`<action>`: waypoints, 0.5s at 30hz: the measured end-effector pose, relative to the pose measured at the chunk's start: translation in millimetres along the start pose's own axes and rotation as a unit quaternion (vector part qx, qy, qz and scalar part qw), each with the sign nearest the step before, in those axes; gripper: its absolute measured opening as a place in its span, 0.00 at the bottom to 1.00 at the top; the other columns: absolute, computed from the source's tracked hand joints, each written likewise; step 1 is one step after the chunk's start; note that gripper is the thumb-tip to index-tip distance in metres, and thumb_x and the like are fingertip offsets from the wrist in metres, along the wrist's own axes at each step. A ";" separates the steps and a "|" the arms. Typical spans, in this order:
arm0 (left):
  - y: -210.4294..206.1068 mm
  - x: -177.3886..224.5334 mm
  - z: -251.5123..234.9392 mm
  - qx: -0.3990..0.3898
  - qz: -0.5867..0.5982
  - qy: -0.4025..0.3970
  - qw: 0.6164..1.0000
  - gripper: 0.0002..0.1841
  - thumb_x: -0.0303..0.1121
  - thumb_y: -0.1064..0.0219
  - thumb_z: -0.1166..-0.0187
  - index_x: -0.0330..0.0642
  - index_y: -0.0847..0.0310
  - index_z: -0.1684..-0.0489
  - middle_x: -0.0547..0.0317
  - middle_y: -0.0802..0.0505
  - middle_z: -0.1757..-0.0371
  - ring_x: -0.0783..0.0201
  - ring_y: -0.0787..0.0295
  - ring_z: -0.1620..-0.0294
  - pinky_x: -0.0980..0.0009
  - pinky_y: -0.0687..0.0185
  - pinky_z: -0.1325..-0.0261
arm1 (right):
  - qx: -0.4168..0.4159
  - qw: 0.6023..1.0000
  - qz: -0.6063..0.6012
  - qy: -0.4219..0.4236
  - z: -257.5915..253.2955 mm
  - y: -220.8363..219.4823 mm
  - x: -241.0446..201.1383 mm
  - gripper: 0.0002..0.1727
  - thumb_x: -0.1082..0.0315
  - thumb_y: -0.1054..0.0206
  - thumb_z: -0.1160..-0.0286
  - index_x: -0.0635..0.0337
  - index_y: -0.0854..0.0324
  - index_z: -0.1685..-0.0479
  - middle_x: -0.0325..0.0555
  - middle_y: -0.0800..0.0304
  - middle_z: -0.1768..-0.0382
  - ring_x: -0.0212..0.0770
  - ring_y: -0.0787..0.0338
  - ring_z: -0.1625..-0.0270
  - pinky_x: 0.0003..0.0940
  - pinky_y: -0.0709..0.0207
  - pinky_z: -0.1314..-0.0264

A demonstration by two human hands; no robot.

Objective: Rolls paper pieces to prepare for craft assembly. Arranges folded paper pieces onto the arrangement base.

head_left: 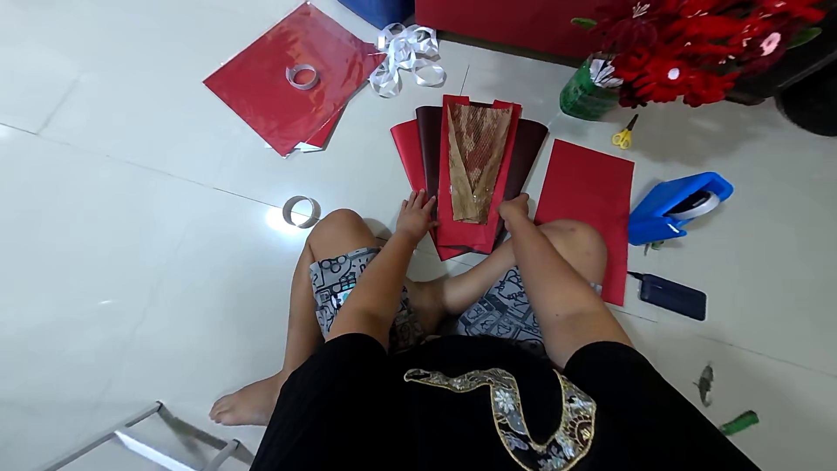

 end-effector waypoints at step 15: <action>5.1 -1.1 -3.1 0.010 -0.014 -0.009 1.000 0.40 0.49 0.27 0.21 0.55 0.40 0.07 0.46 0.46 0.04 0.42 0.60 0.03 0.35 0.63 0.08 | -0.007 1.000 -0.005 0.010 -5.4 -1.7 1.4 0.53 0.82 0.26 0.38 0.62 0.53 0.09 0.74 0.23 0.27 0.68 0.20 0.24 0.65 0.24 0.27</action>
Point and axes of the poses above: each hand's wrist, its own z-axis away from the middle knuckle, its own y-axis out of the back of the hand, x = y × z, the point moved 8 cm from there along -z, towards the middle knuckle
